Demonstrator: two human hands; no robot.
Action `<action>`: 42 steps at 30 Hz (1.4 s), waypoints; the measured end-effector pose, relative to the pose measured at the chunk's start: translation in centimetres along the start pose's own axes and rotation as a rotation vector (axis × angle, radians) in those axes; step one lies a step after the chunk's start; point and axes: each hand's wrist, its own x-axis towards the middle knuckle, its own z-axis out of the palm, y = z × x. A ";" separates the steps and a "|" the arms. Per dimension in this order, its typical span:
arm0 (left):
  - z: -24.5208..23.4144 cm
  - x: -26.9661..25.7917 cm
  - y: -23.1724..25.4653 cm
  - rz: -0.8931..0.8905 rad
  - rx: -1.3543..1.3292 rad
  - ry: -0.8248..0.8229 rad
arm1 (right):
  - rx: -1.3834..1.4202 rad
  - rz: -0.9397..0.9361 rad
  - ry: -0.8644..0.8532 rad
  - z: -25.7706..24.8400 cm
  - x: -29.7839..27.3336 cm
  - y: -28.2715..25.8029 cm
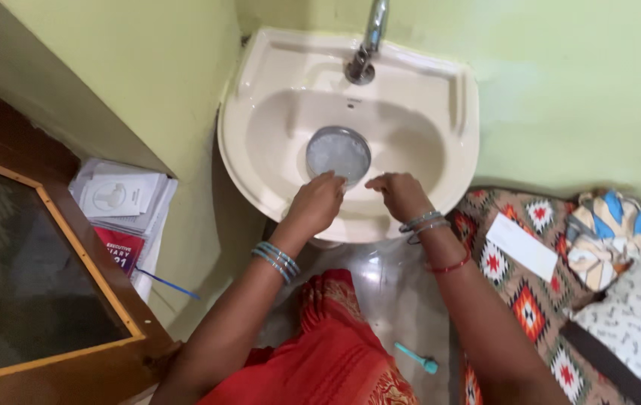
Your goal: The person prepares a cleaning solution by pouring a white powder from a container into a metal bowl and adding water from the tap. They then use a blue scrubbing brush to clean the sink basin and the surrounding countertop area.
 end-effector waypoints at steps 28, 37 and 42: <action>-1.4 8.3 11.7 -0.035 -0.198 0.264 | -0.066 -0.094 0.497 -11.3 0.4 -3.4; 6.4 0.0 13.1 -0.307 0.192 -0.183 | -0.012 -0.239 0.215 -8.9 -7.3 1.2; 8.5 -3.5 16.3 -0.229 0.176 -0.093 | -0.186 0.080 0.044 -11.9 -11.7 -2.8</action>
